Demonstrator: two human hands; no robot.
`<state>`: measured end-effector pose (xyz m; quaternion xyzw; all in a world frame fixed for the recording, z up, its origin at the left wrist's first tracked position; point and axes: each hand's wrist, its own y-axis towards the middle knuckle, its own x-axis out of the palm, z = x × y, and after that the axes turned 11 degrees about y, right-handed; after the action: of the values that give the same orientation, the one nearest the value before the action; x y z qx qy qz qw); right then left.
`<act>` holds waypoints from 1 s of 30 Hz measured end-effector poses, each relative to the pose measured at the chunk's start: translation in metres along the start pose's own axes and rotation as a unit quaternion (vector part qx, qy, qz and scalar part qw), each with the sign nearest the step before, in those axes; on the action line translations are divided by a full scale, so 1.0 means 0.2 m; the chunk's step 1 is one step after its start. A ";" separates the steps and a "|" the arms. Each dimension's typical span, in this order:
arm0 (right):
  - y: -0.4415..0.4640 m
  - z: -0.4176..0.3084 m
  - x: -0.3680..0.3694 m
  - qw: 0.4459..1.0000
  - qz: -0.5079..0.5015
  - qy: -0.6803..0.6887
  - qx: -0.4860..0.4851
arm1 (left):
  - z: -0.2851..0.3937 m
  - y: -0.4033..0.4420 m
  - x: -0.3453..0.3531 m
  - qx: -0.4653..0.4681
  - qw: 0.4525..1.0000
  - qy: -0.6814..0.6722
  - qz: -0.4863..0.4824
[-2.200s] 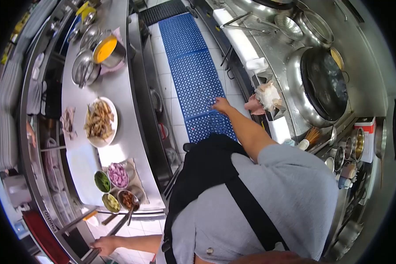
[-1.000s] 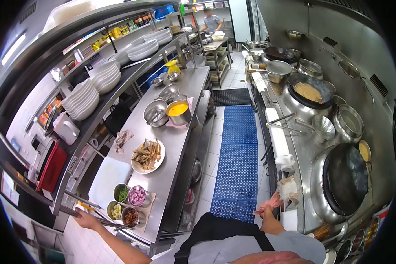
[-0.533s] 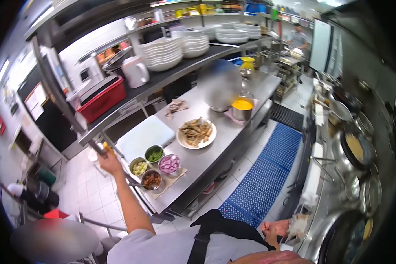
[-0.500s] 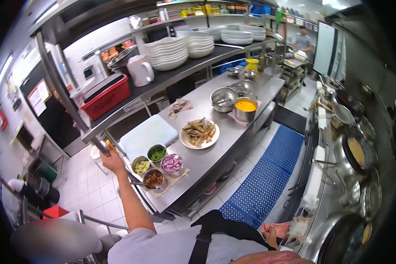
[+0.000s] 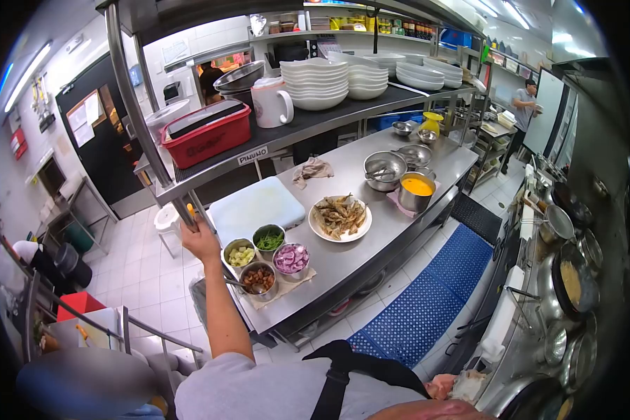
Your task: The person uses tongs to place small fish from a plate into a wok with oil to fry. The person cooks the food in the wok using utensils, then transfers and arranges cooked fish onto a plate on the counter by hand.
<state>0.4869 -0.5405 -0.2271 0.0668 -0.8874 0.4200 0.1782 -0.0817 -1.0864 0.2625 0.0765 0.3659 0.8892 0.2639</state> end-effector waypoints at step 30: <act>-0.12 0.20 -0.05 0.987 0.100 0.122 -0.038 | -0.45 0.03 0.09 0.042 0.996 0.079 -0.017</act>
<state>0.4919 -0.5861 -0.2366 -0.0806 -0.8768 0.4063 0.2444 -0.1290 -1.1340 0.2007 0.0111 0.4242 0.8714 0.2463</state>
